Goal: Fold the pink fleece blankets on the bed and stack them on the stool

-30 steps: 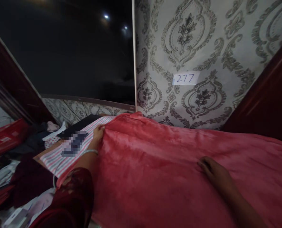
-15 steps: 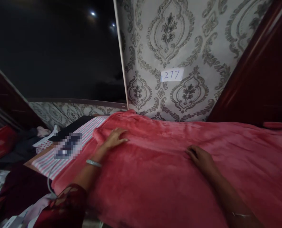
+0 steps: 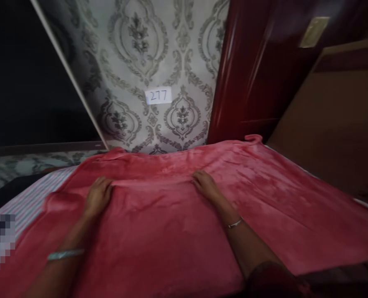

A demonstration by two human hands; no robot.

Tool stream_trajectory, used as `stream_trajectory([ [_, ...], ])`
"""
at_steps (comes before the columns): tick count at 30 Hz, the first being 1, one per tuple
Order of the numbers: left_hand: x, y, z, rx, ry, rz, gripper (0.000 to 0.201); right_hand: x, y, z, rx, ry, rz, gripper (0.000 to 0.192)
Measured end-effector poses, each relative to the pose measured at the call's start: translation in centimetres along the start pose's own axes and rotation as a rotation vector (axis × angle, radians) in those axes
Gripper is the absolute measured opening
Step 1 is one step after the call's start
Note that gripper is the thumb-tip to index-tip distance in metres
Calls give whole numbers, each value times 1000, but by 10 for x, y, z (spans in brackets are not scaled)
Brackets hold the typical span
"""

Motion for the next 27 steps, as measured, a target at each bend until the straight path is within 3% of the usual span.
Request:
stream_trajectory([
  [4,-13,1,7,-47,120,-87,29,-15,-11,-2,-50,113,-1,13],
  [11,-7,0,11,-75,202,-158,28,-10,7,-1,32,28,-32,10],
  [20,-6,-3,13,-139,175,-103,21,-31,29,0,127,23,-80,13],
  [27,-9,2,13,-142,133,-49,23,-45,26,-2,163,146,-49,12],
])
Point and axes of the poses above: each hand's wrist, its own z-axis away from the middle knuckle, its own x-axis out of the palm, y = z × x, the point moved 10 cm from there along -z, towards the middle knuckle, and after that the axes turned 13 degrees about -z, right-handed, at the moved point
